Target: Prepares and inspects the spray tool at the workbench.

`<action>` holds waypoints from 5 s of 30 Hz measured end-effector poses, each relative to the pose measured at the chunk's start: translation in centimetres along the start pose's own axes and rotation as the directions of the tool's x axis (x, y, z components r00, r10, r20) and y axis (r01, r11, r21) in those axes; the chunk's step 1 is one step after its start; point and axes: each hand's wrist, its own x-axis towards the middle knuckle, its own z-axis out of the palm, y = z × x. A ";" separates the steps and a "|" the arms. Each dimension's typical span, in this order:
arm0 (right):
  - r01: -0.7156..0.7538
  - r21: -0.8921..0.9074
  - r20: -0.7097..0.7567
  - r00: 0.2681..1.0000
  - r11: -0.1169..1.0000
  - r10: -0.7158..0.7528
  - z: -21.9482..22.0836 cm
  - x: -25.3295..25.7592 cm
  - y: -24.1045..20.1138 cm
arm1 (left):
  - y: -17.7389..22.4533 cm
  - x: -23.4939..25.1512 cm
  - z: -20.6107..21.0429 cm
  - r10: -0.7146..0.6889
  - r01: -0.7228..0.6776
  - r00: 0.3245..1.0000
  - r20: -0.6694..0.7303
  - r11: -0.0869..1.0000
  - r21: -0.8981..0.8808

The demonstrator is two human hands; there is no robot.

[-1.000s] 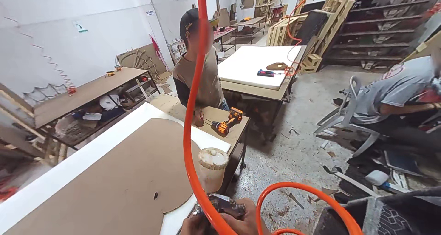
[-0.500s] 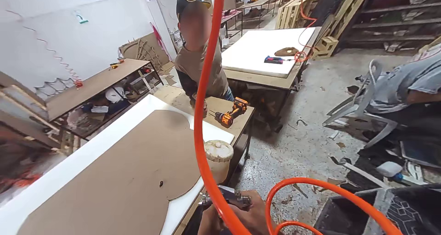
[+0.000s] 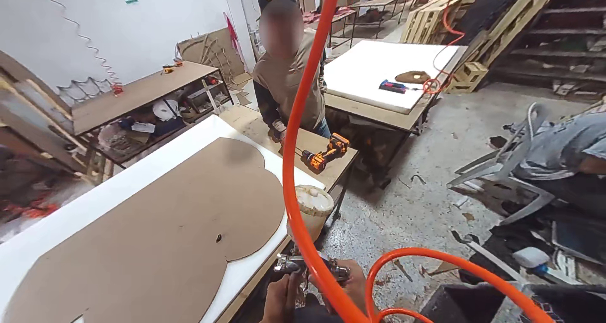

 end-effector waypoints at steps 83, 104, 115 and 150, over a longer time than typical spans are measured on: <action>0.067 -0.036 -0.172 0.982 0.997 -0.072 -1.1 -0.7 2.5 | 0.2 2.7 1.3 0.241 -0.243 0.933 0.266 0.970 -0.025; 0.565 -0.317 0.283 0.823 0.762 -0.492 -0.4 0.1 2.9 | 4.1 2.7 -9.9 -0.397 0.464 0.881 0.256 0.624 -0.629; 0.450 -0.082 0.375 0.841 0.889 -0.390 0.4 0.5 4.0 | 3.6 1.8 -12.6 -0.179 0.420 0.903 0.390 0.555 -0.718; 0.510 0.086 0.556 0.689 0.856 -0.466 -1.7 1.2 3.3 | 8.7 0.9 -12.6 -0.199 0.360 0.931 0.306 0.644 -0.675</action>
